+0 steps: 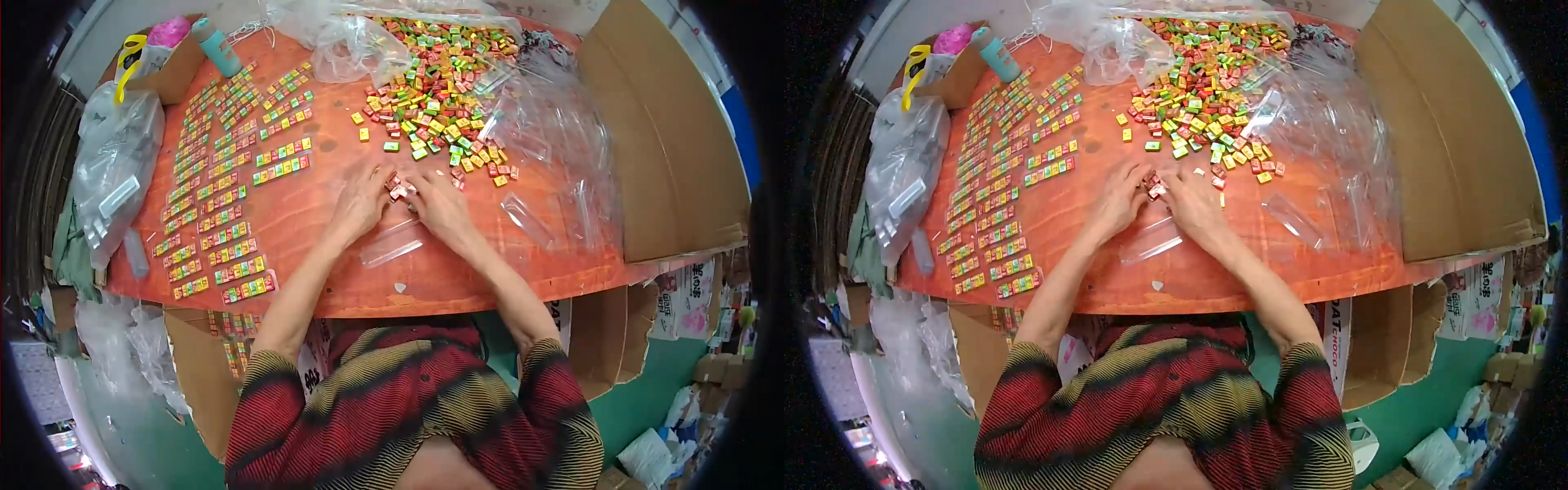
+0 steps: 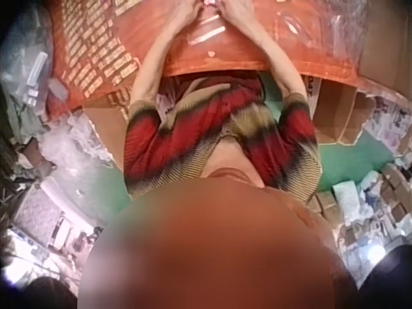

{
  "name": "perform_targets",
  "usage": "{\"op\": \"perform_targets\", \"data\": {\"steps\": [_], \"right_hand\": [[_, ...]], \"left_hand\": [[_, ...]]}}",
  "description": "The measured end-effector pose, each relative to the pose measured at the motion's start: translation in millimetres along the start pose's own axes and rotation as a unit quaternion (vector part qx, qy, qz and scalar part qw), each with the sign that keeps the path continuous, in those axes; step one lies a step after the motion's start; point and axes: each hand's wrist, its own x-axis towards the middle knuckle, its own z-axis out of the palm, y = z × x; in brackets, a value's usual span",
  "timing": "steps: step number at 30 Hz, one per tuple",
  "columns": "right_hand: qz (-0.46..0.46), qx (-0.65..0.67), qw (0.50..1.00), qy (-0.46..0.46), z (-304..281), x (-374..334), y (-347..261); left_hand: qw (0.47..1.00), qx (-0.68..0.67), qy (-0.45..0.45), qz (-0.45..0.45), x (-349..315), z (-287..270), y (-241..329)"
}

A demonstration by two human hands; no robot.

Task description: Arrange small colorful toy packets into groups of five on a table.

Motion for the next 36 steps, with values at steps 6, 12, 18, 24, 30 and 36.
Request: {"op": "perform_targets", "data": {"steps": [6,12,18,24,30,36], "right_hand": [[0.055,-0.059,0.997,0.01,15,12,14],[0.08,-0.062,0.995,0.024,10,20,5],[-0.052,-0.097,0.994,0.026,40,34,-9],[-0.152,-0.072,0.986,-0.014,40,44,-7],[-0.078,0.027,0.995,-0.051,3,40,9],[0.002,-0.048,0.986,-0.163,10,29,-10]], "left_hand": [[0.997,0.044,0.054,-0.032,9,12,-14],[0.997,0.0,0.065,-0.052,-2,5,-17],[0.998,0.003,0.051,-0.046,-4,0,-17],[0.997,-0.012,0.022,-0.07,-13,-14,-21],[0.998,-0.055,0.009,-0.015,-16,-16,-24],[0.999,-0.036,0.001,-0.01,-3,-7,-13]]}}
